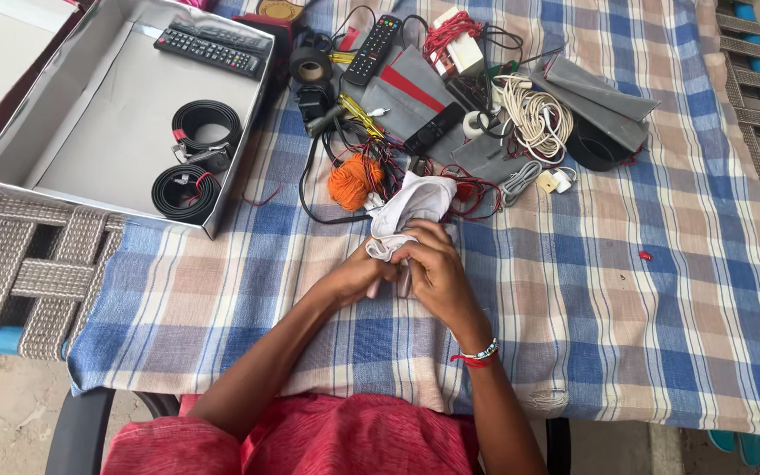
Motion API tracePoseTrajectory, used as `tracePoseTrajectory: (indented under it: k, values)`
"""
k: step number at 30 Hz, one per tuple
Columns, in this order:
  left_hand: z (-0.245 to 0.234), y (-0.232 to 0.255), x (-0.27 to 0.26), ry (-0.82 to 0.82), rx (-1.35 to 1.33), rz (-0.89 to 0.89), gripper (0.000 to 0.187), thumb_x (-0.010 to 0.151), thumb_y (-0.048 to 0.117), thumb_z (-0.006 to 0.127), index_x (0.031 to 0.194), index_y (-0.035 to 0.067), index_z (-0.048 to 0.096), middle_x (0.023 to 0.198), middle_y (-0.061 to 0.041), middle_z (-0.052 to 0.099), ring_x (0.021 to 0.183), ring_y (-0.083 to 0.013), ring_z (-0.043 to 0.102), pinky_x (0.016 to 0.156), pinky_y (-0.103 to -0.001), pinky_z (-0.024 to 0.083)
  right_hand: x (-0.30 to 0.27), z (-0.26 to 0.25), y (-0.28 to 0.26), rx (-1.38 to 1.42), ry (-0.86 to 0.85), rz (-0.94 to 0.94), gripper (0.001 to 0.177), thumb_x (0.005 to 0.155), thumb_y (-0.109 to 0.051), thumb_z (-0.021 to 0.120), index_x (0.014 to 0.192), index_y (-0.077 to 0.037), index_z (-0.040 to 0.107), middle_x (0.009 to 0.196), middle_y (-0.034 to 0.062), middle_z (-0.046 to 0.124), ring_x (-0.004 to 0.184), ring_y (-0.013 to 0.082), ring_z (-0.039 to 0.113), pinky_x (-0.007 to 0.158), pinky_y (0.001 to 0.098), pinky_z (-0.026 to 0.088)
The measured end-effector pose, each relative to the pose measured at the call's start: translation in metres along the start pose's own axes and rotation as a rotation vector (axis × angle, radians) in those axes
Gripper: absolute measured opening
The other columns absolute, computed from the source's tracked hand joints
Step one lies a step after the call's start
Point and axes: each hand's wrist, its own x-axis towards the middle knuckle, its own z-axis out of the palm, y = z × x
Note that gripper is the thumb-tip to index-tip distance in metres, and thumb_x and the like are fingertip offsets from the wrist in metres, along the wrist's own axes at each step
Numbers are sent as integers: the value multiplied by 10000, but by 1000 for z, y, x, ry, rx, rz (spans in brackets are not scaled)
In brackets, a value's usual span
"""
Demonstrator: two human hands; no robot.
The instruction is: The person prepares electrical wires by stripping them with pliers, wiping them with a cloth, and using a screwdriver to secure them inside a white electrical connector.
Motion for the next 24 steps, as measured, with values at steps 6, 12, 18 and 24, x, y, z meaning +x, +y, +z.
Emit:
tracePoseTrajectory:
  k: [6, 12, 18, 24]
  values:
    - [34, 24, -10, 28, 331, -10, 847, 740, -41, 589, 1494, 184, 276, 1053, -134, 592, 565, -139, 524, 428, -267, 433, 42, -3, -2, -427, 157, -96, 384, 853, 14, 612, 1226, -50, 676, 1175, 149, 675, 1196, 346, 602, 976, 493, 437]
    - [44, 27, -12, 74, 306, 117, 792, 748, -26, 576, 1506, 36, 355, 1125, -125, 533, 898, -189, 545, 683, -273, 489, 70, 7, 38, -112, 432, 120, 237, 1055, -76, 542, 1275, -9, 597, 1224, 197, 663, 1160, 367, 637, 1015, 469, 483]
    - [46, 39, -17, 133, 156, 123, 812, 721, -26, 536, 1499, 119, 352, 1192, -62, 546, 1104, -178, 542, 950, -275, 476, 37, 27, 33, 16, 378, 375, 315, 1070, -129, 485, 1347, 20, 504, 1158, 293, 665, 1067, 458, 672, 865, 510, 519]
    - [35, 18, -7, 139, 145, 151, 604, 825, 17, 574, 1419, 52, 469, 1140, -72, 558, 1069, -194, 534, 901, -294, 482, 6, 15, 38, -70, 250, 327, 334, 1003, -97, 551, 1307, 36, 519, 1122, 329, 681, 1044, 508, 655, 825, 529, 521]
